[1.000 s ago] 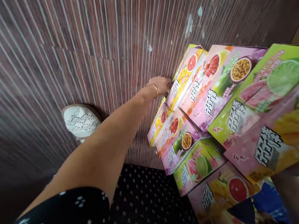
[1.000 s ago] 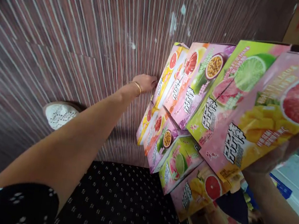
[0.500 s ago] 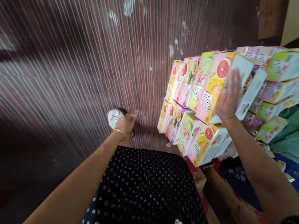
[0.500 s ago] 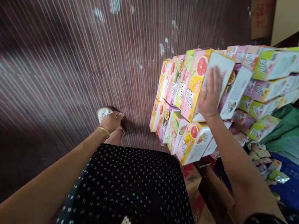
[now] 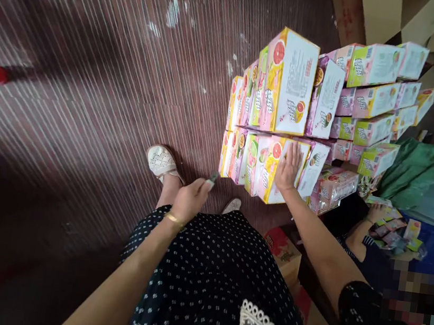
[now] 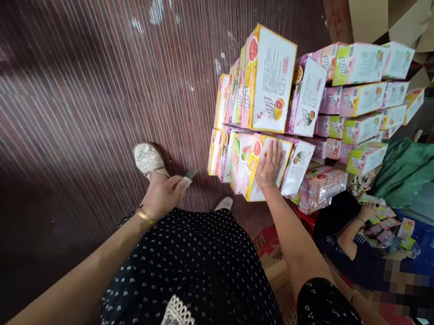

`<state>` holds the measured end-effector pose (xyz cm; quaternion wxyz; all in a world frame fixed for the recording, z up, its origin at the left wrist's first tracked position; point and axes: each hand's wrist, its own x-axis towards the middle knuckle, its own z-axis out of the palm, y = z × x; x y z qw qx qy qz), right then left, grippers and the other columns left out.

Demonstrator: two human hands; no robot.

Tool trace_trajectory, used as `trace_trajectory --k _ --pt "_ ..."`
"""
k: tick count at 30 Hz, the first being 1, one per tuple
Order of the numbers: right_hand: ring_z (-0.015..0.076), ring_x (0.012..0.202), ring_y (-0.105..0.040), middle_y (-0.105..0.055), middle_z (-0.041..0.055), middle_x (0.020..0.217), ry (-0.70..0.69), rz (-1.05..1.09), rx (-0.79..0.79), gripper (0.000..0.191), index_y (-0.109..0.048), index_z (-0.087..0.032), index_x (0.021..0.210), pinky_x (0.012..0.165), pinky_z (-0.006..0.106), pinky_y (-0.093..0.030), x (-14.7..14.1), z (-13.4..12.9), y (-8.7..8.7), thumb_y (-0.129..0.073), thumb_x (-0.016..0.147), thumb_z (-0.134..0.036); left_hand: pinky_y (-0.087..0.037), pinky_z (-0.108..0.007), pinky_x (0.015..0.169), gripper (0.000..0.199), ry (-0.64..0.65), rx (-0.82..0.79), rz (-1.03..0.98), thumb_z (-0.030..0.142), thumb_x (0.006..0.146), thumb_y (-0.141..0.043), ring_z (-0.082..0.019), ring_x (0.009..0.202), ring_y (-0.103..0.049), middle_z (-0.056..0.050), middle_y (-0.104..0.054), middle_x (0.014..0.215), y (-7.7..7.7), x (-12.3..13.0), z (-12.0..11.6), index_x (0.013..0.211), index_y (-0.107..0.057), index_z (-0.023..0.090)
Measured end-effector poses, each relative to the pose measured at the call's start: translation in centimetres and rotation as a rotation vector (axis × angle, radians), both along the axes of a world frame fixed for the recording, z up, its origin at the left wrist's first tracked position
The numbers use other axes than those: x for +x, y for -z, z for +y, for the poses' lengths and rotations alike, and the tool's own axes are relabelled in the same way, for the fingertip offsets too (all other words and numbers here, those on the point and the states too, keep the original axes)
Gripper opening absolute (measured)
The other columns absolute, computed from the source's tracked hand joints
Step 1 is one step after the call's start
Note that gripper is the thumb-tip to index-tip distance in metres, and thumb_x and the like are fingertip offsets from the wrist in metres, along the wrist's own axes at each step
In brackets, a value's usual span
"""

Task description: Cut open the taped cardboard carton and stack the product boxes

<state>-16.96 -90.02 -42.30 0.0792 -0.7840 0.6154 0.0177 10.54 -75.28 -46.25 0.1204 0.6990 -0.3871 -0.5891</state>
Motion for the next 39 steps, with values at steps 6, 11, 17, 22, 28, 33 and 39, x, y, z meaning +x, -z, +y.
trace_trajectory --k 6,11,17,22,28,33,39 --pt "0.0188 0.156 -0.018 -0.032 0.0114 0.163 -0.02 -0.05 -0.02 0.064 -0.031 -0.015 0.158 0.129 0.053 -0.009 0.0 -0.9 2.3 -0.011 0.101 -0.034 -0.031 -0.028 0.06 0.031 0.048 -0.286 0.067 0.033 0.094 -0.044 -0.015 0.062 -0.046 -0.005 -0.06 0.068 0.4 -9.5 -11.8 0.069 -0.056 0.018" --pt "0.019 0.157 -0.014 -0.03 0.0104 0.164 -0.033 -0.079 -0.016 0.064 -0.034 -0.012 0.156 0.129 0.051 -0.009 0.2 -0.8 3.1 -0.011 0.101 -0.035 -0.03 -0.029 0.062 0.032 0.121 -0.383 0.08 0.032 0.091 -0.047 -0.015 0.061 -0.043 -0.002 -0.048 0.057 2.1 -9.7 -16.1 0.064 -0.056 0.017" --pt "0.0218 0.159 -0.009 -0.025 0.0069 0.165 -0.026 -0.089 -0.013 0.062 -0.023 -0.018 0.161 0.128 0.055 -0.014 0.4 -0.7 3.8 -0.01 0.103 -0.037 -0.032 -0.029 0.063 0.033 0.304 -0.344 -0.019 0.031 0.096 -0.042 -0.016 0.061 -0.048 -0.005 -0.058 0.064 0.8 -12.5 -9.3 0.074 -0.062 0.016" --pt "0.0216 0.158 -0.012 -0.025 0.0095 0.165 -0.03 -0.084 -0.03 0.063 -0.023 -0.018 0.161 0.128 0.055 -0.012 0.4 -0.8 3.5 -0.007 0.104 -0.037 -0.033 -0.028 0.06 0.032 0.275 -0.12 -0.05 0.039 0.096 -0.046 -0.017 0.059 -0.053 -0.005 -0.06 0.064 0.1 -10.8 -0.9 0.078 -0.063 0.019" --pt "0.0203 0.158 -0.011 -0.034 0.0102 0.161 -0.017 -0.051 0.001 0.062 -0.029 -0.021 0.159 0.128 0.056 -0.012 0.0 -0.8 3.2 -0.01 0.103 -0.039 -0.035 -0.03 0.061 0.031 -0.043 -0.231 -0.145 0.033 0.096 -0.044 -0.016 0.063 -0.05 -0.006 -0.059 0.068 6.4 -8.7 -9.7 0.077 -0.063 0.017" --pt "0.0201 0.158 -0.01 -0.032 0.0109 0.162 -0.055 -0.042 -0.059 0.064 -0.028 -0.018 0.159 0.128 0.055 -0.008 -0.2 -0.8 3.4 -0.009 0.101 -0.038 -0.036 -0.03 0.062 0.032 0.273 0.01 -0.063 0.035 0.099 -0.042 -0.019 0.065 -0.056 -0.006 -0.06 0.066 5.5 -12.5 -3.4 0.079 -0.063 0.021" --pt "0.0224 0.157 -0.015 -0.03 0.0135 0.163 -0.081 -0.071 -0.1 0.066 -0.031 -0.012 0.157 0.128 0.055 -0.01 -0.3 -0.6 3.1 -0.009 0.101 -0.04 -0.038 -0.029 0.062 0.039 0.159 0.029 -0.15 0.036 0.101 -0.035 -0.018 0.067 -0.057 -0.009 -0.067 0.079 6.1 -7.2 -3.0 0.09 -0.066 0.017"
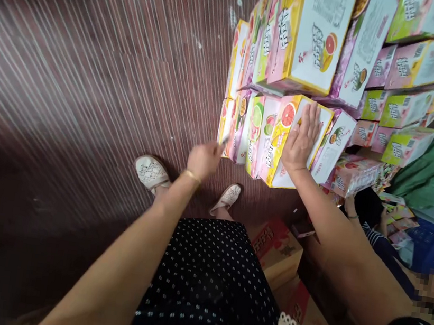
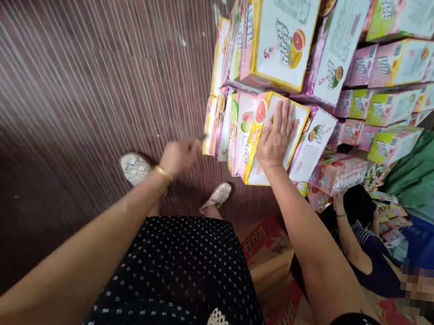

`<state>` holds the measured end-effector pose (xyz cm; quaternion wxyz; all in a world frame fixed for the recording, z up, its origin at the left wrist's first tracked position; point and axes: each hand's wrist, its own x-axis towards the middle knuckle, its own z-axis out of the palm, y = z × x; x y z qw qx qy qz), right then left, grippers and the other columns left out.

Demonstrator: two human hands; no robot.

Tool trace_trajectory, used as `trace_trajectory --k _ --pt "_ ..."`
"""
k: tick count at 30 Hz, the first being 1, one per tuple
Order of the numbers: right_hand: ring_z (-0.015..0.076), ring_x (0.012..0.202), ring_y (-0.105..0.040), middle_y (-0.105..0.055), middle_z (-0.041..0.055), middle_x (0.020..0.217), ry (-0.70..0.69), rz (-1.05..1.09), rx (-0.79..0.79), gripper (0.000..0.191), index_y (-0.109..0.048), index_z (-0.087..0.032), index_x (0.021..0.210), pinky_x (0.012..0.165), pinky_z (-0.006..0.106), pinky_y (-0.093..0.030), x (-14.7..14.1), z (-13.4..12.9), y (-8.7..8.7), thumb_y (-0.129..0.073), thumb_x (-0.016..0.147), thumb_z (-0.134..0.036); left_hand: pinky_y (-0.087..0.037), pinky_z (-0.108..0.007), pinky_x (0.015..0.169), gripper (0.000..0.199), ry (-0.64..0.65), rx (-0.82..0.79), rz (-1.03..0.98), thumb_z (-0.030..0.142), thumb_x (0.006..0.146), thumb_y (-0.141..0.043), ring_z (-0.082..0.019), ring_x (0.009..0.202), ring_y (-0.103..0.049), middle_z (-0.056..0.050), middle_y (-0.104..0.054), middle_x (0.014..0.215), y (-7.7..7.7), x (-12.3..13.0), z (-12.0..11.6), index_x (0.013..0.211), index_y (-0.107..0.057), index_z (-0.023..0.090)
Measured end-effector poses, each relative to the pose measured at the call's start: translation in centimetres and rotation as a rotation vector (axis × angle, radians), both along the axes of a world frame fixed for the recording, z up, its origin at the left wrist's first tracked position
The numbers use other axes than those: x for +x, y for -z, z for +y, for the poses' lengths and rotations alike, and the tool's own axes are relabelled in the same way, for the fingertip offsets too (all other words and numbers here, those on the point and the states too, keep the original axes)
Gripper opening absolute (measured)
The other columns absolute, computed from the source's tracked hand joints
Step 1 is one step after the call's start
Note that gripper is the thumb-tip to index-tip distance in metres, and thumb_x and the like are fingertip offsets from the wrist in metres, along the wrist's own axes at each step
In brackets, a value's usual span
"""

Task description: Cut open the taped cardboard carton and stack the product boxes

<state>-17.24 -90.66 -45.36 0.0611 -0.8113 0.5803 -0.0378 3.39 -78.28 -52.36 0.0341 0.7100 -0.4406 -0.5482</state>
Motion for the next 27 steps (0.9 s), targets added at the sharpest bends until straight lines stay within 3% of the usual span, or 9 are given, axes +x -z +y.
trace_trajectory --k 2,4,6,10,12,16,19,23,27 --pt "0.023 0.157 -0.014 -0.029 0.0116 0.163 -0.004 0.02 0.001 0.065 -0.029 -0.016 0.159 0.128 0.058 -0.011 0.0 0.0 -0.3 -0.009 0.102 -0.04 -0.039 -0.029 0.065 0.047 -0.084 -0.087 -0.06 0.038 0.102 -0.028 -0.018 0.072 -0.058 -0.013 -0.068 0.086 2.9 1.3 -5.4 0.095 -0.068 0.014" --pt "0.0236 0.158 -0.011 -0.027 0.0094 0.164 -0.009 0.055 -0.005 0.063 -0.024 -0.021 0.161 0.127 0.06 -0.012 -0.1 0.0 -0.6 -0.009 0.103 -0.04 -0.042 -0.03 0.072 0.044 -0.015 -0.143 -0.003 0.036 0.101 -0.034 -0.02 0.083 -0.062 -0.014 -0.069 0.093 5.6 0.9 -9.0 0.099 -0.07 0.012" --pt "0.0246 0.158 -0.009 -0.025 0.0084 0.164 -0.021 0.089 -0.014 0.062 -0.02 -0.024 0.162 0.126 0.062 -0.013 -0.1 0.0 -0.8 -0.009 0.103 -0.041 -0.044 -0.032 0.077 0.042 0.118 -0.097 0.037 0.032 0.101 -0.034 -0.023 0.09 -0.064 -0.014 -0.07 0.095 6.6 -0.6 -8.6 0.103 -0.071 0.012" --pt "0.0257 0.158 -0.014 -0.026 0.0102 0.164 -0.042 0.093 -0.033 0.063 -0.018 -0.023 0.163 0.125 0.063 -0.016 -0.1 0.1 -0.9 -0.006 0.104 -0.041 -0.045 -0.032 0.071 0.029 0.292 0.07 0.103 0.033 0.096 -0.048 -0.025 0.081 -0.067 -0.012 -0.07 0.082 4.5 -1.6 -0.4 0.093 -0.072 0.017" --pt "0.0257 0.157 -0.016 -0.027 0.011 0.164 -0.04 0.083 -0.046 0.063 -0.018 -0.022 0.163 0.125 0.063 -0.017 -0.1 0.3 -0.9 -0.007 0.104 -0.041 -0.043 -0.032 0.068 0.029 0.275 0.074 0.081 0.037 0.095 -0.05 -0.025 0.078 -0.066 -0.011 -0.071 0.082 4.1 -0.2 1.5 0.091 -0.072 0.018" --pt "0.0244 0.157 -0.016 -0.026 0.0119 0.164 -0.062 0.096 -0.072 0.062 -0.019 -0.021 0.162 0.125 0.061 -0.019 -0.1 0.4 -1.2 -0.007 0.105 -0.04 -0.043 -0.032 0.069 0.05 0.066 -0.043 -0.018 0.038 0.103 -0.025 -0.022 0.082 -0.064 -0.014 -0.071 0.094 7.8 2.2 -4.4 0.104 -0.069 0.015" --pt "0.0232 0.157 -0.016 -0.025 0.0131 0.165 -0.097 0.11 -0.074 0.061 -0.02 -0.019 0.162 0.127 0.058 -0.02 -0.1 0.3 -1.7 -0.009 0.106 -0.039 -0.044 -0.034 0.075 0.046 0.064 -0.051 0.005 0.036 0.102 -0.03 -0.025 0.091 -0.065 -0.015 -0.071 0.103 11.2 0.7 -8.1 0.108 -0.07 0.015" --pt "0.0237 0.157 -0.017 -0.025 0.013 0.165 -0.135 0.097 -0.1 0.059 -0.019 -0.02 0.163 0.126 0.059 -0.021 -0.5 0.3 -1.8 -0.012 0.106 -0.036 -0.042 -0.032 0.068 0.041 0.239 0.095 0.074 0.038 0.099 -0.036 -0.026 0.088 -0.068 -0.013 -0.073 0.097 10.4 -1.6 -2.6 0.106 -0.072 0.02" --pt "0.024 0.157 -0.02 -0.028 0.0127 0.164 -0.232 0.051 -0.152 0.058 -0.018 -0.021 0.163 0.125 0.062 -0.023 -1.2 0.1 -1.5 -0.02 0.106 -0.031 -0.037 -0.031 0.064 0.037 0.262 0.131 0.061 0.045 0.097 -0.044 -0.024 0.083 -0.068 -0.009 -0.074 0.089 8.4 0.7 2.6 0.097 -0.073 0.022"
